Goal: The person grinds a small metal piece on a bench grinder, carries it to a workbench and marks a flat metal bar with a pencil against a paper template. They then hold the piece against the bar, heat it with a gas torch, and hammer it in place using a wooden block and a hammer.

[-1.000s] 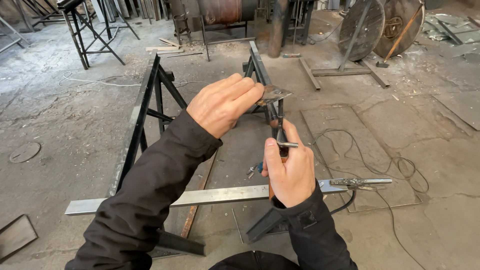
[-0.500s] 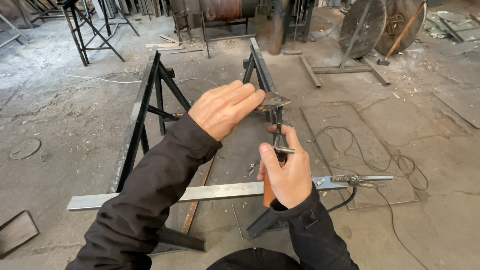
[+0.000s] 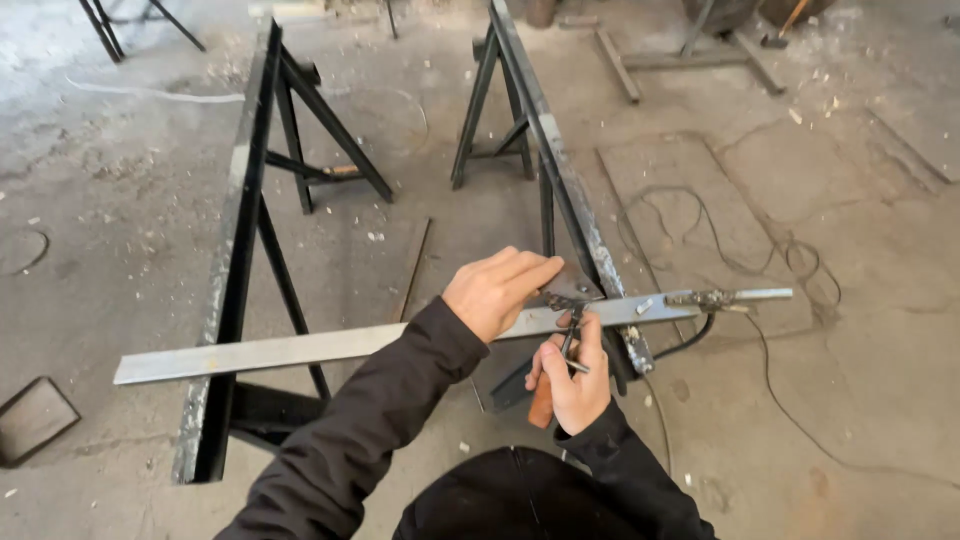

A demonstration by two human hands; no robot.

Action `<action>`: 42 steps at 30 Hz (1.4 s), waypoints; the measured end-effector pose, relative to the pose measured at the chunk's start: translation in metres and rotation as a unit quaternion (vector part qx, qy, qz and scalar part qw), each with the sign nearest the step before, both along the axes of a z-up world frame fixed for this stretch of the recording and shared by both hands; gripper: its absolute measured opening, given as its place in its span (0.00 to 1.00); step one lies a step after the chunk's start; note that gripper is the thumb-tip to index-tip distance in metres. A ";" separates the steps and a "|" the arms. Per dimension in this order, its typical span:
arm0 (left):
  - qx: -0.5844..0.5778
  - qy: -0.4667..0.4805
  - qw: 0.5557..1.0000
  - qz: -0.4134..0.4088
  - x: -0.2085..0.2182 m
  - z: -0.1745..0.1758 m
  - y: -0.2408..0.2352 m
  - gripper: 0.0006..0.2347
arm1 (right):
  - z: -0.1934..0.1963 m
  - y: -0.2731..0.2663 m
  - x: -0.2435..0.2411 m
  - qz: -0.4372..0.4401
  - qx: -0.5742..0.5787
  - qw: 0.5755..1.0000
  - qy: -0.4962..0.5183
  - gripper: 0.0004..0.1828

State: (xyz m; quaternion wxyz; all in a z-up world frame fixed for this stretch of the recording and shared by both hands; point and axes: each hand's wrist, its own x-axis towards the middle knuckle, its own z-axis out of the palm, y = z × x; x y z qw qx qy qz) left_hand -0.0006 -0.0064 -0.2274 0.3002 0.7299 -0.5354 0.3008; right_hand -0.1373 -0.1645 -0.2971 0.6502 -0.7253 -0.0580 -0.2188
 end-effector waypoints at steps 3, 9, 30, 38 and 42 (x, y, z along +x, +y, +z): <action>0.056 0.187 0.977 0.084 0.002 -0.097 -0.003 0.21 | -0.075 -0.003 -0.003 -0.068 -0.040 0.995 0.065 0.17; 0.169 0.498 0.809 0.262 0.021 -0.277 0.003 0.13 | -0.187 -0.004 0.027 -0.094 -0.062 0.968 0.225 0.19; 0.057 0.615 0.751 0.232 -0.024 -0.311 0.038 0.08 | -0.240 0.000 0.053 -0.141 -0.115 0.946 0.268 0.19; 0.066 0.618 0.757 0.203 -0.026 -0.318 0.037 0.09 | -0.244 0.000 0.055 -0.171 -0.146 0.937 0.268 0.23; 0.065 0.612 0.762 0.199 -0.029 -0.317 0.037 0.08 | -0.256 0.006 0.049 -0.198 -0.112 0.936 0.269 0.25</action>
